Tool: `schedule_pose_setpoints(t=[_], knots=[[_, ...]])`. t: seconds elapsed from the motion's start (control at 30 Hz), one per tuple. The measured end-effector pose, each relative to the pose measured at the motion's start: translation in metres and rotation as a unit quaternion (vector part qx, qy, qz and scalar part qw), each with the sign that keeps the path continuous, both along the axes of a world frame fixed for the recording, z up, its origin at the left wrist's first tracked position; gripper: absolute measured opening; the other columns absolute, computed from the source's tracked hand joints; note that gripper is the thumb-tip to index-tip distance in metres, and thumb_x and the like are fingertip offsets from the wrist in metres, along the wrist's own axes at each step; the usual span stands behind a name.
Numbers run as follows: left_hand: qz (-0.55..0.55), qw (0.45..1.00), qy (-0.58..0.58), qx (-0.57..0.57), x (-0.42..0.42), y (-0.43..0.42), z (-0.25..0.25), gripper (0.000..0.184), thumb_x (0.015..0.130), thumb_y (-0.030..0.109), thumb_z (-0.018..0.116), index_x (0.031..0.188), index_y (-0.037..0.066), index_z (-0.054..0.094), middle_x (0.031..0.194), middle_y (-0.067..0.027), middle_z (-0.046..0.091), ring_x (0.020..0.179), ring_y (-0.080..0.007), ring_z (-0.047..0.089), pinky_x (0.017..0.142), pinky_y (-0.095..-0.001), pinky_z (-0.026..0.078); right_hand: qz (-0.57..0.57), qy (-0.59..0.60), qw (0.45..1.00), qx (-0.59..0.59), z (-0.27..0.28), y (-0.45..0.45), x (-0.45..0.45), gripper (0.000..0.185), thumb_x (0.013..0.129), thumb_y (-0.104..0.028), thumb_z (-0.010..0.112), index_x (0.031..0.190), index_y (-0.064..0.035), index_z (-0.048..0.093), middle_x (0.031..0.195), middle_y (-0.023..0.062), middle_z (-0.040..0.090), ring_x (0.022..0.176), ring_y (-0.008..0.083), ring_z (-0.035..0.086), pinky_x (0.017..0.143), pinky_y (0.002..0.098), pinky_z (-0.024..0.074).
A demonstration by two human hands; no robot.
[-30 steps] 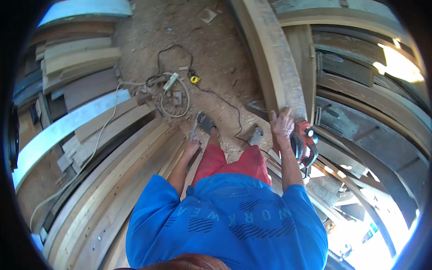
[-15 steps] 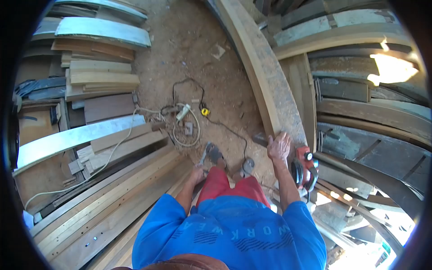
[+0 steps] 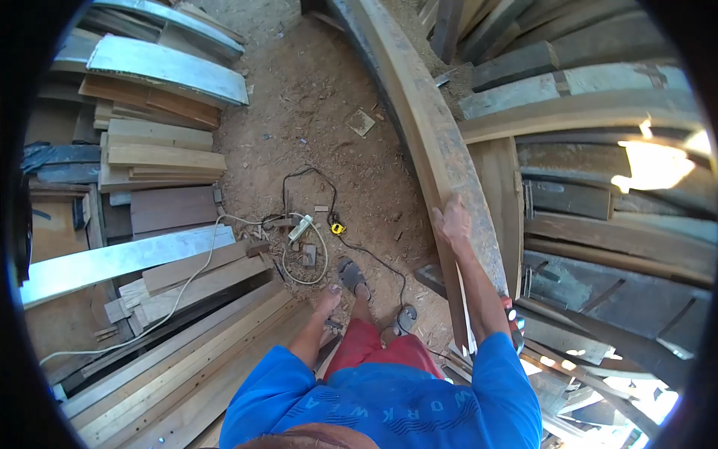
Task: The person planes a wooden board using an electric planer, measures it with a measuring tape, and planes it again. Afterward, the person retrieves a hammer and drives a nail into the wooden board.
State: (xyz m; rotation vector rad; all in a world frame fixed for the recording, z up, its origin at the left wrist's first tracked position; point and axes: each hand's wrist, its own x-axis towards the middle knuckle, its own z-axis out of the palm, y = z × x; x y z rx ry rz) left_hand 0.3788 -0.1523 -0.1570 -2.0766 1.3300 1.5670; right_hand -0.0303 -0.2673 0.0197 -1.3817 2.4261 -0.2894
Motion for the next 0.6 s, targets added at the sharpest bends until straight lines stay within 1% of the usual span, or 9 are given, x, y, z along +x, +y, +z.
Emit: schedule_pose_setpoints(t=[0.1,0.17,0.2,0.23,0.33,0.4,0.47,0.53,0.6], knots=[[-0.064,0.997,-0.034,0.009,0.000,-0.060,0.004,0.044,0.094,0.036,0.059,0.122,0.003,0.064,0.111,-0.0249,0.070,0.107,-0.0419,0.067,0.091,-0.0481,0.053,-0.010,0.040,0.999,0.013,0.000,0.000,0.001,0.053,0.087,-0.030,0.072,0.117,0.0063,0.048,0.092,0.0347,0.066,0.090,0.0530,0.066,0.081,0.0573,0.0527],[-0.053,0.996,-0.023,-0.067,0.003,-0.079,-0.030,0.044,0.092,0.036,0.060,0.121,0.002,0.066,0.112,-0.0263,0.070,0.107,-0.0438,0.066,0.093,-0.0495,0.052,-0.012,0.083,0.996,0.025,-0.007,0.007,0.003,0.053,0.088,-0.031,0.072,0.117,0.0067,0.048,0.091,0.0344,0.066,0.090,0.0530,0.066,0.080,0.0566,0.0526],[-0.112,0.993,-0.027,-0.024,0.011,-0.086,-0.071,0.045,0.090,0.034,0.062,0.121,0.002,0.066,0.116,-0.0277,0.068,0.109,-0.0447,0.065,0.094,-0.0502,0.052,-0.008,0.081,0.996,0.036,-0.004,0.008,0.006,0.056,0.088,-0.032,0.072,0.119,0.0077,0.048,0.091,0.0349,0.066,0.090,0.0533,0.065,0.080,0.0566,0.0523],[-0.218,0.974,0.023,-0.063,0.032,-0.066,-0.172,0.049,0.088,0.033,0.064,0.126,0.002,0.063,0.118,-0.0294,0.067,0.111,-0.0446,0.065,0.095,-0.0506,0.052,-0.005,0.079,0.996,0.046,0.005,0.003,0.009,0.058,0.089,-0.033,0.071,0.121,0.0087,0.047,0.092,0.0353,0.066,0.090,0.0536,0.065,0.080,0.0567,0.0520],[-0.159,0.986,-0.012,-0.041,0.009,-0.138,-0.111,0.052,0.086,0.029,0.069,0.128,0.001,0.060,0.118,-0.0279,0.067,0.112,-0.0437,0.065,0.098,-0.0499,0.052,-0.017,0.108,0.990,0.087,0.017,-0.007,0.019,0.063,0.091,-0.037,0.070,0.125,0.0109,0.047,0.092,0.0365,0.065,0.090,0.0550,0.064,0.080,0.0575,0.0503],[-0.192,0.980,-0.033,-0.042,0.005,-0.158,-0.134,0.057,0.085,0.032,0.072,0.132,0.003,0.057,0.121,-0.0259,0.066,0.115,-0.0431,0.064,0.099,-0.0501,0.052,0.029,0.137,0.990,0.030,-0.002,0.006,0.004,0.065,0.091,-0.037,0.070,0.127,0.0123,0.046,0.099,0.0394,0.063,0.092,0.0564,0.062,0.080,0.0588,0.0482],[-0.199,0.979,-0.039,-0.013,0.000,-0.178,-0.159,0.061,0.084,0.034,0.073,0.134,0.004,0.055,0.125,-0.0256,0.064,0.118,-0.0427,0.063,0.098,-0.0500,0.053,-0.018,0.099,0.992,0.081,0.006,-0.001,0.011,0.063,0.092,-0.035,0.070,0.125,0.0132,0.046,0.099,0.0387,0.063,0.092,0.0563,0.062,0.079,0.0590,0.0477],[-0.215,0.976,-0.033,0.007,-0.003,-0.198,-0.178,0.064,0.083,0.035,0.075,0.135,0.004,0.054,0.127,-0.0253,0.063,0.119,-0.0425,0.062,0.097,-0.0495,0.054,0.020,0.136,0.990,0.027,0.001,0.001,0.012,0.051,0.092,-0.028,0.072,0.116,0.0109,0.048,0.090,0.0340,0.063,0.083,0.0534,0.062,0.075,0.0577,0.0477],[-0.232,0.973,-0.013,0.016,-0.006,-0.217,-0.197,0.065,0.082,0.033,0.076,0.135,0.004,0.054,0.126,-0.0250,0.062,0.119,-0.0425,0.061,0.096,-0.0488,0.055,0.009,0.091,0.995,0.040,0.008,-0.008,0.019,0.049,0.092,-0.018,0.072,0.121,0.0111,0.045,0.092,0.0300,0.061,0.082,0.0453,0.061,0.077,0.0489,0.0490]])
